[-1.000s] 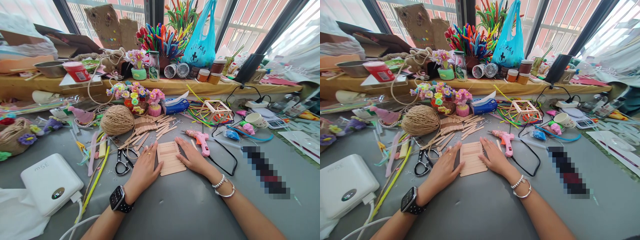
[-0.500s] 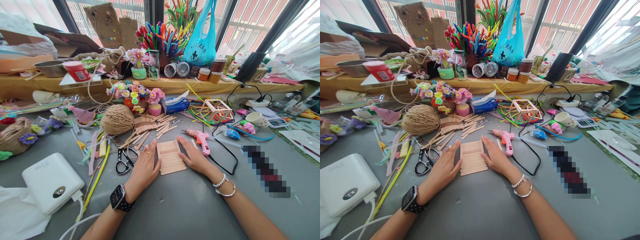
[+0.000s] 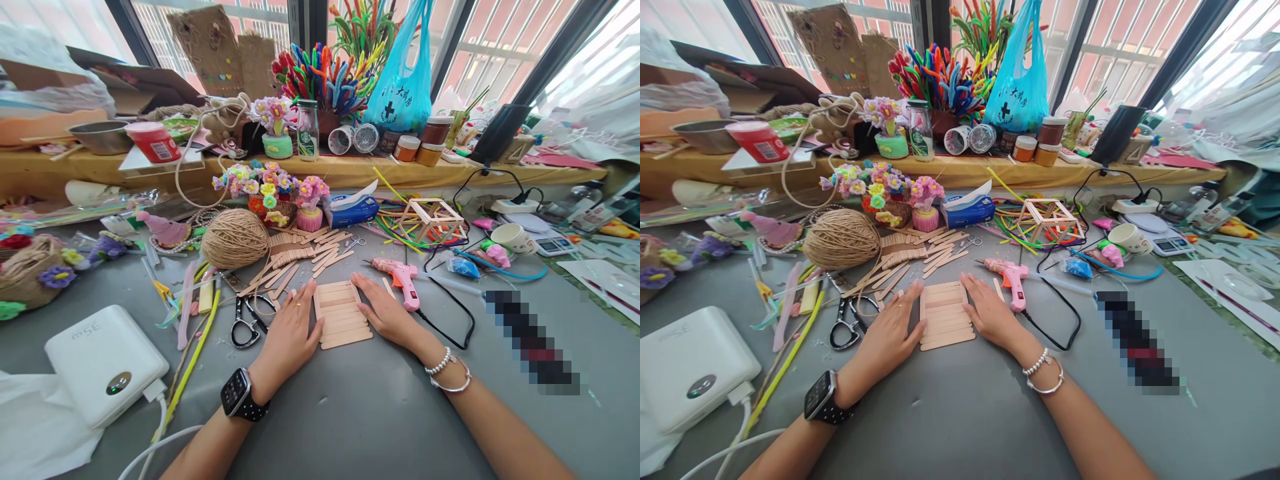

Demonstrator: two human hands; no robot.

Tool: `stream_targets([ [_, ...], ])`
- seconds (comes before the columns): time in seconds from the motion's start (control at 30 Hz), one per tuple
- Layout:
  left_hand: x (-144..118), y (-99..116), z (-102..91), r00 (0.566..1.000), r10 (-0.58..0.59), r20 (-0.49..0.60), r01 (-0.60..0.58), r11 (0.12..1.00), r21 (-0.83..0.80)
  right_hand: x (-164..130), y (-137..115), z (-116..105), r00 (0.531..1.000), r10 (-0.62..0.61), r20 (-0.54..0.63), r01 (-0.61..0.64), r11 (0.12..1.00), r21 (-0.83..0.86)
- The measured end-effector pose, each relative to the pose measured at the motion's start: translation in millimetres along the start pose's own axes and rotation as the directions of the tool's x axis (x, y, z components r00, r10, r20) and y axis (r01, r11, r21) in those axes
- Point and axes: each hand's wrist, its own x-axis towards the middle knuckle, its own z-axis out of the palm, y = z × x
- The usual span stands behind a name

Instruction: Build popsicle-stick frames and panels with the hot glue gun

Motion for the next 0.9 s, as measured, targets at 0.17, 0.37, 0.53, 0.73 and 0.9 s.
stream_targets([
  [0.17, 0.1, -0.3, 1.0, 1.0, -0.004, 0.004, 0.004, 1.0, 0.001, 0.3, -0.1, -0.1, 1.0, 0.0, 0.006, 0.0, 1.0, 0.001],
  [0.37, 0.0, -0.1, 1.8, 1.0, -0.012, 0.005, 0.012, 1.0, -0.005, 0.9, -1.1, -1.0, 1.0, 0.022, 0.023, -0.022, 1.0, -0.003],
  [0.53, -0.3, -0.1, 2.2, 1.0, -0.01, 0.0, 0.01, 0.999, -0.03, 0.5, 0.7, 1.0, 1.0, 0.02, 0.011, -0.02, 1.0, 0.001],
  [0.73, 0.2, 2.9, -3.3, 0.998, -0.031, -0.052, 0.024, 0.991, -0.133, 0.2, -2.5, -2.0, 0.999, -0.001, -0.042, 0.001, 1.0, -0.016],
  [0.9, 0.2, 3.5, -3.4, 1.0, 0.012, -0.017, -0.014, 0.994, -0.113, -1.4, -8.7, -7.4, 0.997, -0.033, -0.064, 0.026, 0.994, -0.108],
])
